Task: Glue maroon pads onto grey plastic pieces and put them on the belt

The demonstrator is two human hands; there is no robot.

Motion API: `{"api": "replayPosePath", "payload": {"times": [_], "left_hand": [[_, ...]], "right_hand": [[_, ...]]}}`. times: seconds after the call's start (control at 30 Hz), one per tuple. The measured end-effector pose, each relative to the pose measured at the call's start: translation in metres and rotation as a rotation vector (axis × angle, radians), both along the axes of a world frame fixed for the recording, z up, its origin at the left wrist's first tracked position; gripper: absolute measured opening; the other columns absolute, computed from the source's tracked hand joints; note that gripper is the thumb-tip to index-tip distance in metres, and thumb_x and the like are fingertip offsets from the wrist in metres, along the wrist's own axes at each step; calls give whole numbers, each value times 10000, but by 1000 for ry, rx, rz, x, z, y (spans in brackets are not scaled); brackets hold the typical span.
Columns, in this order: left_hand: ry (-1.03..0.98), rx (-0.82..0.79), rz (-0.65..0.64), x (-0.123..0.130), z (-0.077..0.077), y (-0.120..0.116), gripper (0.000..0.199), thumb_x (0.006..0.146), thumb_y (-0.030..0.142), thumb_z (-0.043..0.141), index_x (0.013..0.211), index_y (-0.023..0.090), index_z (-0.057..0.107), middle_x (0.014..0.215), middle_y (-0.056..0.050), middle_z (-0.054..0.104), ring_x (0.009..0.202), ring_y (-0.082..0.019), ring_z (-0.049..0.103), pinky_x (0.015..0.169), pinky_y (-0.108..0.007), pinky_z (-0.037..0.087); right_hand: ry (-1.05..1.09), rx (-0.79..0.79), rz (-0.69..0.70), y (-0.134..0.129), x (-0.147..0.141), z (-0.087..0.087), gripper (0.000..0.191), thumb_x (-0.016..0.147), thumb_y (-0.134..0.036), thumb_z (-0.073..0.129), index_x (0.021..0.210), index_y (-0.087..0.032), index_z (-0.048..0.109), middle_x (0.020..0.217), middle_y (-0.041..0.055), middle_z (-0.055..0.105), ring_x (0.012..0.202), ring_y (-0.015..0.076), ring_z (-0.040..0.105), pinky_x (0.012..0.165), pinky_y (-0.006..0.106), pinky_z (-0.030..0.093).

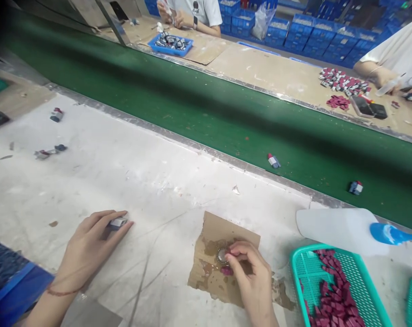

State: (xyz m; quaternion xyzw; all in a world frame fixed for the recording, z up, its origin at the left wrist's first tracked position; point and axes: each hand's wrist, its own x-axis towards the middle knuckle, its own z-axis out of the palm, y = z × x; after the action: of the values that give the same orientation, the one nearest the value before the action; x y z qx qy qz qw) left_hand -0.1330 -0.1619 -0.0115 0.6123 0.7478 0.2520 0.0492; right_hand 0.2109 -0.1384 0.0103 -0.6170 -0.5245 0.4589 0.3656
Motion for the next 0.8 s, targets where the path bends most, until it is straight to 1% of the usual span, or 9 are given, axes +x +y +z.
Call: {"api": "replayPosePath", "payload": {"times": [0.1,0.17,0.27,0.33,0.4,0.47,0.57,0.67,0.8], "left_hand": [[-235,-23,52,22,11,6,281,889,474,523,917,225,651,930,-70,650,806,-228,621,716,-343,517],[-498,-124,53,41,19,13,410,928,531,406,852,203,640,793,-52,641,651,-182,580,578,-297,489],[-896,-377,-37,74,26,26,555,935,616,276,790,188,598,574,2,521,468,-134,443,424,-251,385],[-1041,-481,-135,93,26,32,519,926,626,297,850,194,574,562,25,476,472,-128,425,432,-242,381],[-1056,-507,-230,110,23,36,387,913,573,409,963,207,526,631,32,499,539,-135,469,503,-249,427],[-979,-509,-295,122,19,37,271,903,466,494,1010,220,458,699,34,522,582,-135,492,561,-257,445],[-867,-513,-407,133,18,39,135,936,352,455,976,225,431,782,7,571,651,-149,548,619,-273,457],[-902,-501,-507,138,20,42,126,968,321,397,1033,224,445,930,-52,658,833,-185,637,731,-305,494],[-985,-465,-559,143,17,43,156,960,303,438,1087,221,476,1073,-90,704,1018,-207,661,867,-324,516]], "right_hand": [[-91,38,8,-3,-1,-3,242,809,-435,703,721,-211,682,652,41,693,554,183,645,511,248,553],[-122,21,58,-5,-2,-3,244,841,-432,673,734,-212,680,602,27,683,501,172,627,484,239,532],[-181,65,154,-7,-2,-3,276,897,-430,604,727,-219,658,622,28,693,494,170,619,503,249,522],[-243,142,207,-7,-4,-3,281,929,-410,559,731,-227,638,642,25,692,513,172,620,530,257,516],[-294,209,257,-6,-5,-2,270,959,-370,513,752,-234,622,654,22,684,544,176,631,549,261,505],[-332,250,304,-7,-6,-1,262,978,-323,477,763,-239,600,657,20,671,563,178,636,545,261,486],[-384,278,355,-8,-7,-1,266,985,-266,447,745,-241,558,654,20,650,563,177,621,537,262,462],[-419,292,348,-9,-9,-1,282,987,-256,432,724,-243,530,638,18,624,555,177,602,530,265,443],[-353,235,305,-8,-10,0,315,980,-323,452,686,-244,532,603,8,598,524,170,569,508,264,435]]}}
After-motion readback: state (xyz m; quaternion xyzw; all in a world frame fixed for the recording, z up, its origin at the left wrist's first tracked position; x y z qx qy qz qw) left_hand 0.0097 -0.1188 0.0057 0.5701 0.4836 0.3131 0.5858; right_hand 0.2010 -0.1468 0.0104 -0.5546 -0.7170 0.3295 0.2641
